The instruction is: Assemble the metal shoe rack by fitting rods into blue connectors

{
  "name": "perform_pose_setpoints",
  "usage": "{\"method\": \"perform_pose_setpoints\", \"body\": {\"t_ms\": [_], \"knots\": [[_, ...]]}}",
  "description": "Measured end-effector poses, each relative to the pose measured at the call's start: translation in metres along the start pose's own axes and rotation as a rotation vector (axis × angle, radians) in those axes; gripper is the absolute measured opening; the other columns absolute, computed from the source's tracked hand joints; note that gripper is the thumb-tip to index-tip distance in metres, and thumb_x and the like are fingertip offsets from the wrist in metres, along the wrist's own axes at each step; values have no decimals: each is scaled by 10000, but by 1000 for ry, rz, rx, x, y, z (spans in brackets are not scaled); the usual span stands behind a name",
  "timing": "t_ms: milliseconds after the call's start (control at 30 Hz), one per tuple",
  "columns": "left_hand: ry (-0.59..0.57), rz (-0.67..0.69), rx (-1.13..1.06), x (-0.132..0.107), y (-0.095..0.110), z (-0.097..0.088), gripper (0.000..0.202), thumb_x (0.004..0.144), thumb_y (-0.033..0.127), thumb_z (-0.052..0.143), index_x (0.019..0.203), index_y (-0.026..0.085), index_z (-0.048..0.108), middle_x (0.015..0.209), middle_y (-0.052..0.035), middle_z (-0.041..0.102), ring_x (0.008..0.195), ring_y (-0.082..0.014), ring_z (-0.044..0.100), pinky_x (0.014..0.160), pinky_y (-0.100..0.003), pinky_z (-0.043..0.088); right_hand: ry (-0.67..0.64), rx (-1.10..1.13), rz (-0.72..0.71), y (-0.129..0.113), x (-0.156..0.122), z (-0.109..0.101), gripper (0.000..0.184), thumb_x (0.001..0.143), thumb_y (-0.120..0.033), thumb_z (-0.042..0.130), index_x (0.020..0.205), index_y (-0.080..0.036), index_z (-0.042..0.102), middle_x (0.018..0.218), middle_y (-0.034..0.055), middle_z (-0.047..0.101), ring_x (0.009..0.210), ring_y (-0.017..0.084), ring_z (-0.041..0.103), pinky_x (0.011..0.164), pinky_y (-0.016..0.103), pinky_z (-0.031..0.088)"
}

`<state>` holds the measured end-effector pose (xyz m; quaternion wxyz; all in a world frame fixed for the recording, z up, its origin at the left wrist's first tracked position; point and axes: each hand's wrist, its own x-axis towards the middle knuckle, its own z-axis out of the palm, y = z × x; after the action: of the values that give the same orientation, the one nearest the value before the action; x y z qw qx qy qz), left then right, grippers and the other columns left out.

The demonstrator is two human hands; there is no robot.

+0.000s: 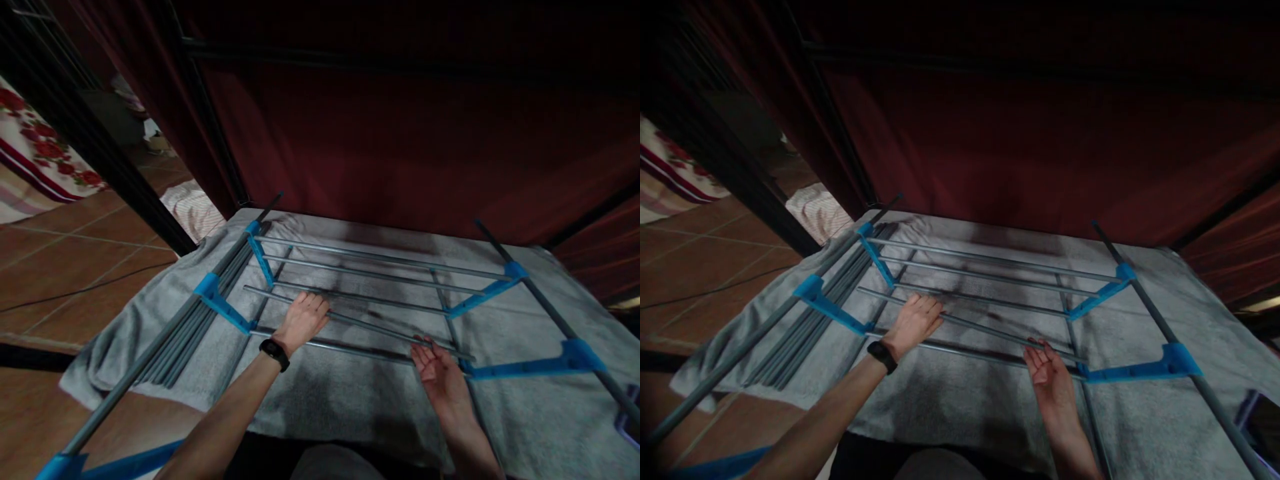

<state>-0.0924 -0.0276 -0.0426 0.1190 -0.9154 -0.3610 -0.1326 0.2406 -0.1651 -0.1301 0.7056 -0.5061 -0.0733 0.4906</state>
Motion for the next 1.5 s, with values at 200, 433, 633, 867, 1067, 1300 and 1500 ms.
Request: {"method": "perform_pose_setpoints", "body": {"t_ms": [200,433,633,867,1067,1300,1500], "knots": [[-52,-14,-65,-8,4,17,347,1100,476,446,1272,247,642,1043,-77,725,967,-265,621,872,-417,440,126,-8,40,-8,29,-18,71,793,-242,723,862,-233,707,913,14,770,877,184,760,1016,426,640],[-119,23,-119,-12,1,38,369,1121,361,393,1364,218,632,1086,-93,729,981,-244,642,893,-398,440,197,5,88,-31,40,-18,84,835,-223,649,854,-247,728,963,52,788,951,195,771,1039,452,626],[-162,90,-52,-10,-5,44,247,1066,143,464,1205,205,658,1074,-54,714,995,-220,633,927,-384,443,249,-31,77,-41,52,-22,149,815,-184,616,824,-277,732,896,8,774,927,165,761,1027,406,623],[-202,41,-109,-11,-5,49,378,1014,16,424,1225,218,665,1180,-42,733,1084,-198,661,1050,-361,448,260,-45,96,-41,72,-37,171,830,-179,573,818,-273,715,953,38,785,976,190,762,1102,459,578],[-262,-5,-218,-5,-4,55,346,1090,215,436,1378,214,628,1168,-80,744,1075,-245,693,1031,-416,491,230,27,142,-39,75,-32,205,828,-136,589,884,-273,731,933,21,780,898,163,766,1079,398,592],[-271,3,-257,2,1,53,458,1002,16,403,1309,213,679,1198,-67,763,1075,-226,704,1055,-394,494,231,47,170,-39,75,-29,239,843,-102,546,868,-261,722,916,22,785,865,162,764,1052,398,611],[-213,-9,-264,13,11,45,314,1079,205,483,1318,219,687,1154,-57,769,1055,-229,708,1016,-405,522,219,67,159,-37,86,-41,243,838,-97,562,873,-263,735,932,44,788,890,180,775,953,391,655]]}}
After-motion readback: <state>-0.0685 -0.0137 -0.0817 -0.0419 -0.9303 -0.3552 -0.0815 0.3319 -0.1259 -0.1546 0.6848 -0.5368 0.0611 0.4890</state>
